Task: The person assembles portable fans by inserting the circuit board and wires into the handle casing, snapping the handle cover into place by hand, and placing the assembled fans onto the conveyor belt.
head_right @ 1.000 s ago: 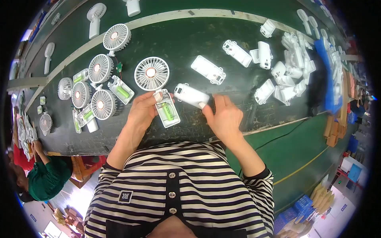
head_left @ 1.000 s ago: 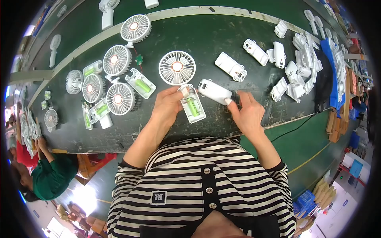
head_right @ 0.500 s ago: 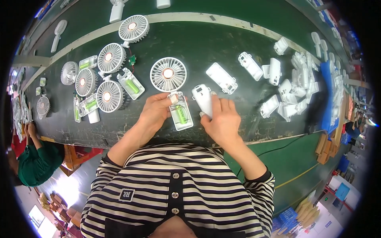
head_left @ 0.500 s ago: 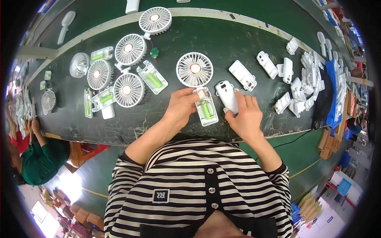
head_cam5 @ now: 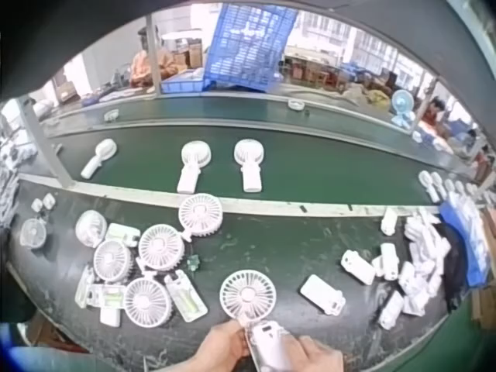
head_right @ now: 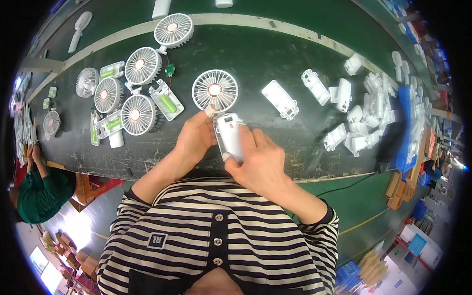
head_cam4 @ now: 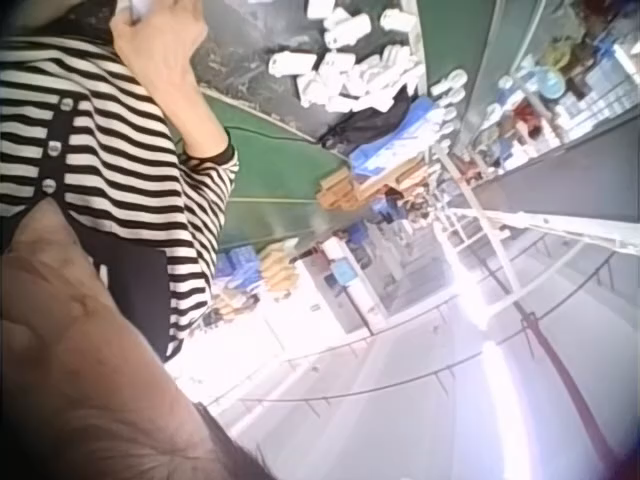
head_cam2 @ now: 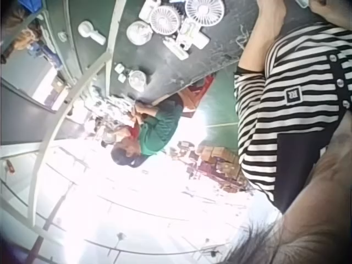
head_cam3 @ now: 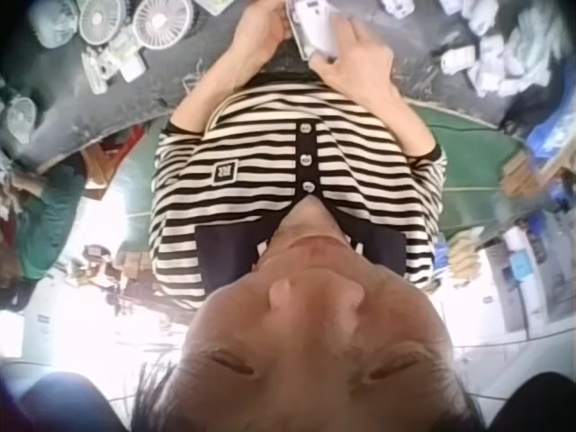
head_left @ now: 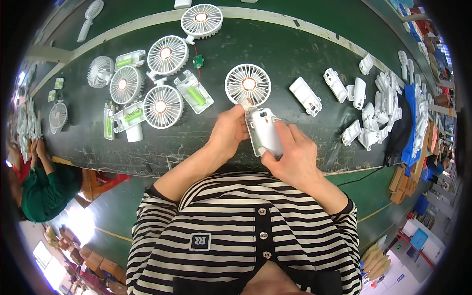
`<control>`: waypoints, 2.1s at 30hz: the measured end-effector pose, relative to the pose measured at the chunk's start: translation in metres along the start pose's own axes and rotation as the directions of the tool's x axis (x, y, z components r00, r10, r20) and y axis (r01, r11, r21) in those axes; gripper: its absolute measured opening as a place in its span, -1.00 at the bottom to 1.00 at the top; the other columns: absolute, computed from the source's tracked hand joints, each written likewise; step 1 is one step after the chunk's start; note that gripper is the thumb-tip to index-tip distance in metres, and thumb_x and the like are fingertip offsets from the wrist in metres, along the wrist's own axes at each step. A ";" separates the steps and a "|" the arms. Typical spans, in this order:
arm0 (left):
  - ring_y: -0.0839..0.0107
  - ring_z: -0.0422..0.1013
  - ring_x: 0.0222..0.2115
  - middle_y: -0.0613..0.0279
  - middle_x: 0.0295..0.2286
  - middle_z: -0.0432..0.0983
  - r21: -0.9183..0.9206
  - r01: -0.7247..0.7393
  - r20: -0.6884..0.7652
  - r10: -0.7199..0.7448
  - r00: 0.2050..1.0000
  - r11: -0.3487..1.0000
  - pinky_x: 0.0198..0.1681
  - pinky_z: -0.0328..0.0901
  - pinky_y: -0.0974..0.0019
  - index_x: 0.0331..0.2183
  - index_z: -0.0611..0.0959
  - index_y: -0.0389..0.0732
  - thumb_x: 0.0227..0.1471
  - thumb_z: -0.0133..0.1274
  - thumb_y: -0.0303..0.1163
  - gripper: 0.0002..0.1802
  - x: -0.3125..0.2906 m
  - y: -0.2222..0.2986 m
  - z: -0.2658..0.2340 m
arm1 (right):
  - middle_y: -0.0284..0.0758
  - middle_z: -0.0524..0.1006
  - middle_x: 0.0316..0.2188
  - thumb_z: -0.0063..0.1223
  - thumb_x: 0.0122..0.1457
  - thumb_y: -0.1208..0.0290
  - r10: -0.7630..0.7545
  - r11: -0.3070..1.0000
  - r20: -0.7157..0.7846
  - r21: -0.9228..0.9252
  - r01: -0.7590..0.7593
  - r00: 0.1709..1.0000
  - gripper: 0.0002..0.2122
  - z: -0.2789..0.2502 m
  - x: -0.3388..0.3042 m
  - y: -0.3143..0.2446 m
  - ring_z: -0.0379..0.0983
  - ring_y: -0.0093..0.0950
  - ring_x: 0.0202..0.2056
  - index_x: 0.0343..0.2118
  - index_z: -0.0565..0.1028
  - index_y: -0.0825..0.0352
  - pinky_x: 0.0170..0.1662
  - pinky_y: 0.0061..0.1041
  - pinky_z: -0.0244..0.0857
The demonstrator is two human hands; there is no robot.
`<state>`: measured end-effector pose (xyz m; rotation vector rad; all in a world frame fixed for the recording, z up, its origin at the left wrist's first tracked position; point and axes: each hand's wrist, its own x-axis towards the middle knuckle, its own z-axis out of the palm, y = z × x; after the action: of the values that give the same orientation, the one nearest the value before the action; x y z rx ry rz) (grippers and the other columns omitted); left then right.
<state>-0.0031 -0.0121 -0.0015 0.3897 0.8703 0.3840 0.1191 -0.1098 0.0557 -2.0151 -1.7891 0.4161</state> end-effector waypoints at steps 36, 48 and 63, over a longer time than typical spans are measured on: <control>0.38 0.41 -0.38 0.15 -0.38 0.46 0.118 -0.037 -0.055 0.044 0.998 0.992 -0.30 0.32 0.32 -0.29 0.52 -0.39 -0.04 0.01 -0.35 -0.70 0.006 -0.002 0.005 | -0.15 0.44 -0.47 0.26 -0.26 0.25 0.040 0.998 0.218 -0.063 -0.027 0.975 -0.31 0.008 -0.006 0.005 0.44 -0.24 -0.53 -0.07 0.21 0.49 -0.54 -0.36 0.32; 0.34 0.40 -0.27 0.01 -0.25 0.46 0.012 -0.175 0.207 0.168 0.964 0.985 -0.17 0.30 0.29 -0.20 0.46 -0.39 -0.03 0.03 -0.31 -0.61 0.005 -0.007 0.008 | -0.32 0.48 -0.50 0.10 0.00 0.41 0.219 0.338 0.457 0.794 -0.506 0.862 -0.73 0.031 0.012 0.030 0.42 -0.58 -0.50 -0.28 0.39 0.47 -0.43 -0.63 0.31; 0.37 0.44 -0.36 0.03 -0.29 0.48 0.065 -0.275 0.197 0.258 0.946 0.959 -0.45 0.36 0.39 -0.19 0.47 -0.34 -0.04 0.06 -0.27 -0.59 0.004 -0.011 0.014 | -0.31 0.48 -0.50 0.07 -0.06 0.50 0.251 0.286 0.467 0.801 -0.526 0.848 -0.78 0.029 0.015 0.026 0.43 -0.58 -0.52 -0.33 0.40 0.46 -0.48 -0.64 0.32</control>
<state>0.0117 -0.0226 -0.0012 0.6226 0.6536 0.5497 0.1299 -0.0938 0.0179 -1.4888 -0.6847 1.5148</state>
